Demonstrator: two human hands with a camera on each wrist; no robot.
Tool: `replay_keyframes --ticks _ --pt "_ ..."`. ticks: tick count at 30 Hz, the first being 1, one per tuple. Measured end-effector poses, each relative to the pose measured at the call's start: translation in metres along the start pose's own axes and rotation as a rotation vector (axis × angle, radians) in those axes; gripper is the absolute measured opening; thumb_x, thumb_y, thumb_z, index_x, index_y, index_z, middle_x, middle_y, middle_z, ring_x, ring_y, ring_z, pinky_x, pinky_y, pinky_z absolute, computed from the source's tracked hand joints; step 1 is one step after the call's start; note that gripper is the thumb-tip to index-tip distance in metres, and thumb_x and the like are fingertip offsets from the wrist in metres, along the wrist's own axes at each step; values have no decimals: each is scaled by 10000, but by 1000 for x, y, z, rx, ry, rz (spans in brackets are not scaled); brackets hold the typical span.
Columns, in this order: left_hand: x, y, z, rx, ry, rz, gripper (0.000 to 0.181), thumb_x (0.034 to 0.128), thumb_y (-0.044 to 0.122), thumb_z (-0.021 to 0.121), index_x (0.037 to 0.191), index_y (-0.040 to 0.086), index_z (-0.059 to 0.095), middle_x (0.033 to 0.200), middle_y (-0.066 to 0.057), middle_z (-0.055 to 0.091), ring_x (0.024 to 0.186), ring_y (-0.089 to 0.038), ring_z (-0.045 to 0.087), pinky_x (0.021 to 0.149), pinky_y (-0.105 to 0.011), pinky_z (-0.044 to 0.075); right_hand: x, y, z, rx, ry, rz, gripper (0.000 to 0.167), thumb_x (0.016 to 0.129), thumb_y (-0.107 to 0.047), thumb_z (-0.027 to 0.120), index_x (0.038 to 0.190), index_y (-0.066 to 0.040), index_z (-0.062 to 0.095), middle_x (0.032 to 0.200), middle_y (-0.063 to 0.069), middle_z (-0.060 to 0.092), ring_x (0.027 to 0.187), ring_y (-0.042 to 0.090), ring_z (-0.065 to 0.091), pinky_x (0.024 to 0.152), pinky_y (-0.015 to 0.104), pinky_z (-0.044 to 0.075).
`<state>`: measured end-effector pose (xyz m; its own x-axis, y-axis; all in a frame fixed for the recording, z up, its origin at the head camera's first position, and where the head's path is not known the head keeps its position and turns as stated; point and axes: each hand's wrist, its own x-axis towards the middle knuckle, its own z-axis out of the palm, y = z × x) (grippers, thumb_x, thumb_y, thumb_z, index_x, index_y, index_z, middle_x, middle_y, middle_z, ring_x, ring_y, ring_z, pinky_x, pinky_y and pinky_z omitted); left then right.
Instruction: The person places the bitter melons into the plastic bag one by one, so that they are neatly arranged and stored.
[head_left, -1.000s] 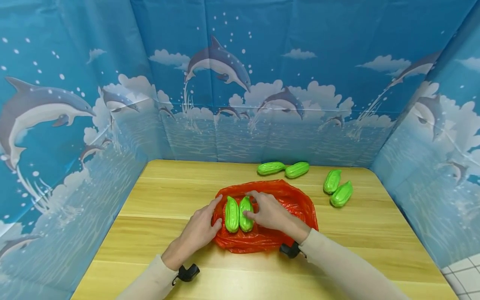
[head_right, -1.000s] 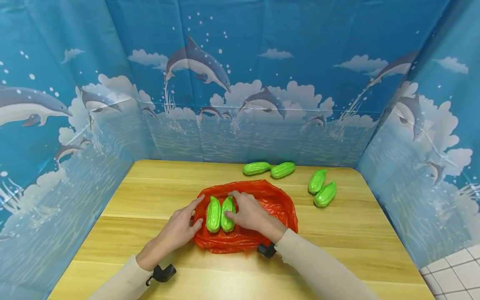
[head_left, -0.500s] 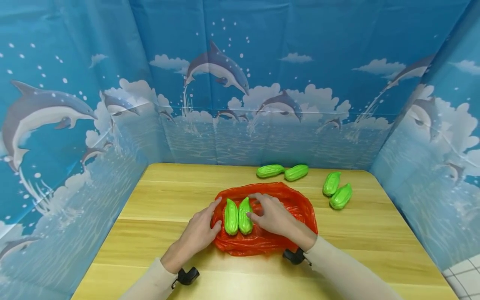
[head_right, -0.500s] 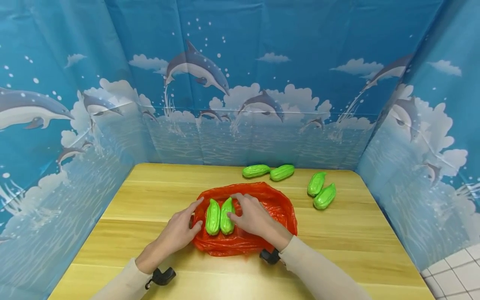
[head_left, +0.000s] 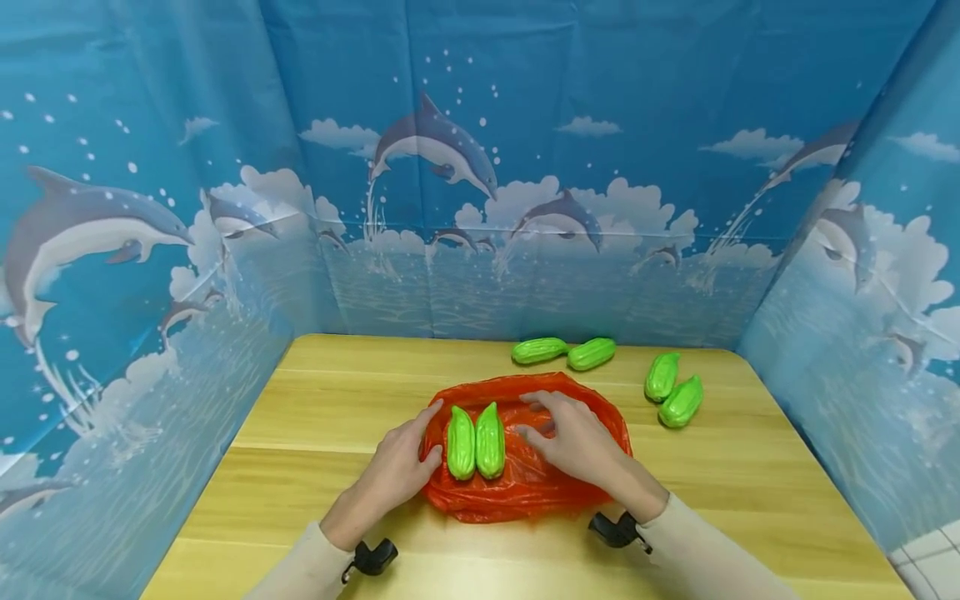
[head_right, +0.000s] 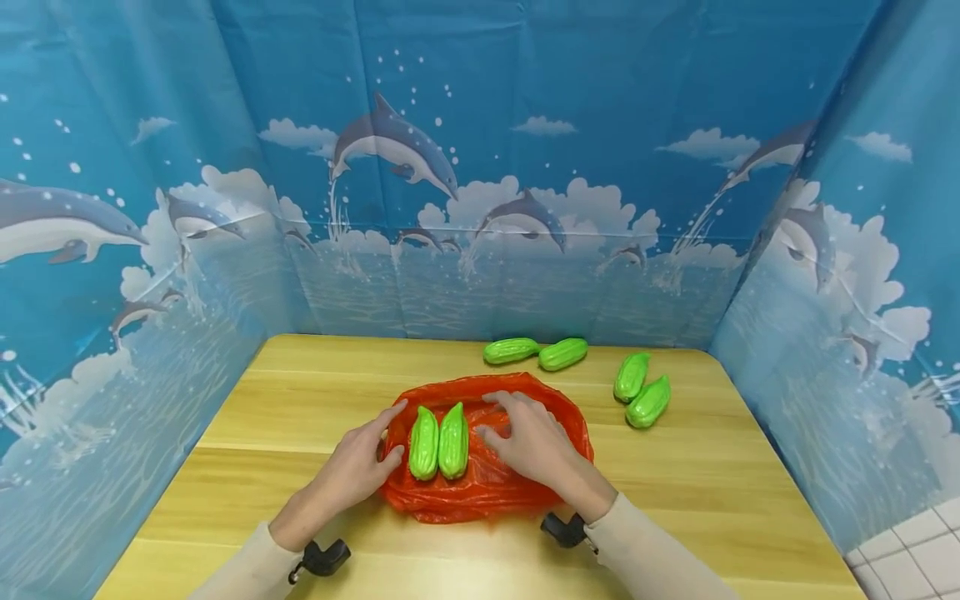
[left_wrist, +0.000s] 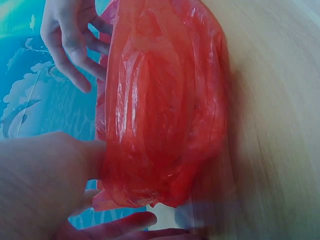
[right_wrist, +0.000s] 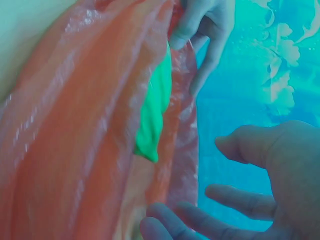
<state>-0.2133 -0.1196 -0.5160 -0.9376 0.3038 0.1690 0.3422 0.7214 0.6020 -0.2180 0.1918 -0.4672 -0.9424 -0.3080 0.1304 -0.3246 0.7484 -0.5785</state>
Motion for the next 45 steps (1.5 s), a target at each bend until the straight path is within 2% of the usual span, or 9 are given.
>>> replay_keyframes --ticks 7,12,18,23,25,29,36,42,45 --pt "4 -2 3 23 -31 7 744 1089 88 754 1781 93 480 1443 -206 785 683 -108 463 834 -366 545 -4 15 -22 9 59 -3 486 1126 -269 801 1559 -62 718 1477 177 788 1017 243 851 885 473 717" --pt "5 -2 4 33 -43 24 748 1086 76 761 1779 84 479 1373 -194 798 689 -116 467 736 -315 493 -2 25 -37 15 108 8 474 1141 -258 779 1563 -51 716 1468 213 783 990 221 825 831 420 698" --pt "6 -3 2 39 -45 44 743 1079 77 767 1768 62 488 1457 -232 778 791 -140 546 834 -363 532 -5 42 -47 11 212 -14 420 1133 -223 787 1526 -77 751 1413 217 811 982 290 814 688 289 602" --pt "7 -5 -1 19 -72 22 753 1090 94 755 1786 85 468 1226 -192 800 622 -107 430 701 -301 473 -8 61 -54 25 269 -17 376 1137 -197 775 1496 -85 763 1385 237 815 992 330 831 663 279 596" --pt "7 -5 -2 7 -83 8 756 1097 102 749 1795 101 458 1240 -192 797 574 -97 389 679 -302 466 -8 69 -56 33 284 2 372 1142 -186 765 1498 -80 754 1389 244 804 1010 342 822 666 290 593" --pt "5 -5 -2 4 -99 -14 754 1100 120 755 1796 121 465 1600 -199 717 592 -85 412 816 -346 527 -12 85 -59 42 297 43 386 1157 -189 741 1518 -54 730 1401 262 774 1028 354 805 686 304 601" --pt "3 -4 -2 -29 -118 -34 757 1102 110 752 1800 138 463 1395 -173 784 537 -85 369 642 -298 460 -14 115 -66 53 314 71 403 1177 -161 696 1540 14 691 1420 334 724 1034 420 784 693 354 620" --pt "4 -1 -4 -40 -126 -18 755 1110 118 746 1805 135 452 1670 -192 669 537 -76 351 743 -312 497 -10 140 -76 -1 323 91 435 1194 -197 662 1569 25 670 1482 353 675 1107 478 761 806 456 638" --pt "6 1 -4 -48 -132 -15 759 1110 118 745 1808 141 447 1562 -192 736 522 -82 345 695 -311 481 -8 152 -80 -37 355 86 439 1184 -198 670 1557 34 679 1472 365 671 1106 510 764 806 513 644"
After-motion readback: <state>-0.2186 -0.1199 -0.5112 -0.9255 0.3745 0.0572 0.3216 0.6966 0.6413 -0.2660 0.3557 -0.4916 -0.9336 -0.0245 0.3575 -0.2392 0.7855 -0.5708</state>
